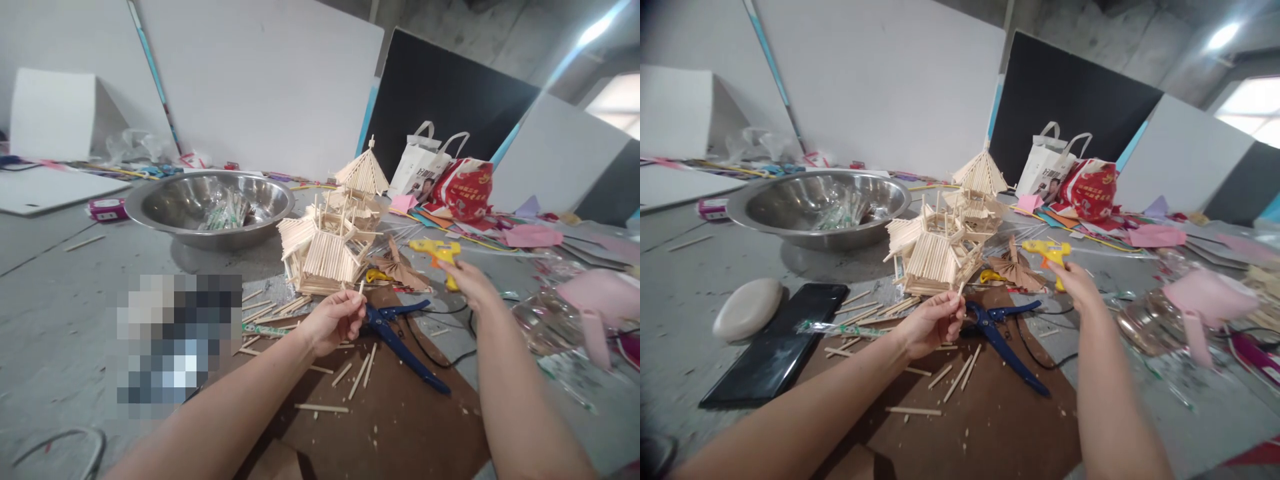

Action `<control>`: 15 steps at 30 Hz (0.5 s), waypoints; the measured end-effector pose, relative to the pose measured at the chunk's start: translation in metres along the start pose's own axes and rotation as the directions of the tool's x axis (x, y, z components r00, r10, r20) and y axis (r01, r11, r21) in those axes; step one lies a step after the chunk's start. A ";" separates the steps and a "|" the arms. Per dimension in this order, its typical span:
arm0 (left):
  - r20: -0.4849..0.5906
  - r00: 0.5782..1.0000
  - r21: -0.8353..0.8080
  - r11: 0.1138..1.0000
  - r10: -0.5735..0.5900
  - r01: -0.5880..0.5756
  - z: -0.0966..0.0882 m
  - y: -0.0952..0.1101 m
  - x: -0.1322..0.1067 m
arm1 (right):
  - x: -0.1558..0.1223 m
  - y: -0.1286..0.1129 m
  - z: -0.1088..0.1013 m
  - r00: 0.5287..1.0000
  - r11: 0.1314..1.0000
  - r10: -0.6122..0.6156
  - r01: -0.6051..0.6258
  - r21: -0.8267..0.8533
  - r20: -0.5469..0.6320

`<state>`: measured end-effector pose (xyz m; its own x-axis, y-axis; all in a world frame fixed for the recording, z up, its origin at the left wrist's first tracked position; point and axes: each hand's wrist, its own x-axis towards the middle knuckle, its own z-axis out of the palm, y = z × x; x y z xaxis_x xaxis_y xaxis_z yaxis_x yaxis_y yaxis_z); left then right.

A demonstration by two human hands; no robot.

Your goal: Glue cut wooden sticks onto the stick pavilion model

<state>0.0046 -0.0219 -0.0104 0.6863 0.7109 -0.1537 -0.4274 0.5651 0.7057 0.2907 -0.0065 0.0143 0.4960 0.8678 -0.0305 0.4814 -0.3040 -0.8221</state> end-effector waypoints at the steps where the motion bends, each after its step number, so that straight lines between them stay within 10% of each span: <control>1: 0.000 1.000 0.012 1.000 0.012 -0.012 0.000 0.000 0.000 | -0.005 -0.007 -0.002 1.000 0.998 -0.024 0.023 0.066 0.010; 5: -0.003 0.999 0.046 0.998 0.039 -0.039 -0.002 -0.001 0.001 | -0.031 -0.036 -0.006 0.958 0.900 -0.213 0.116 0.421 0.192; 15: -0.061 0.994 0.147 0.986 0.089 -0.079 -0.007 -0.001 0.002 | -0.075 -0.068 0.009 0.828 0.848 -0.479 0.351 0.397 0.292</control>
<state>0.0019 -0.0181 -0.0165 0.6084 0.7826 -0.1318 -0.3892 0.4390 0.8098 0.2142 -0.0477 0.0679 -0.0314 0.9788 0.2025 0.2955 0.2026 -0.9336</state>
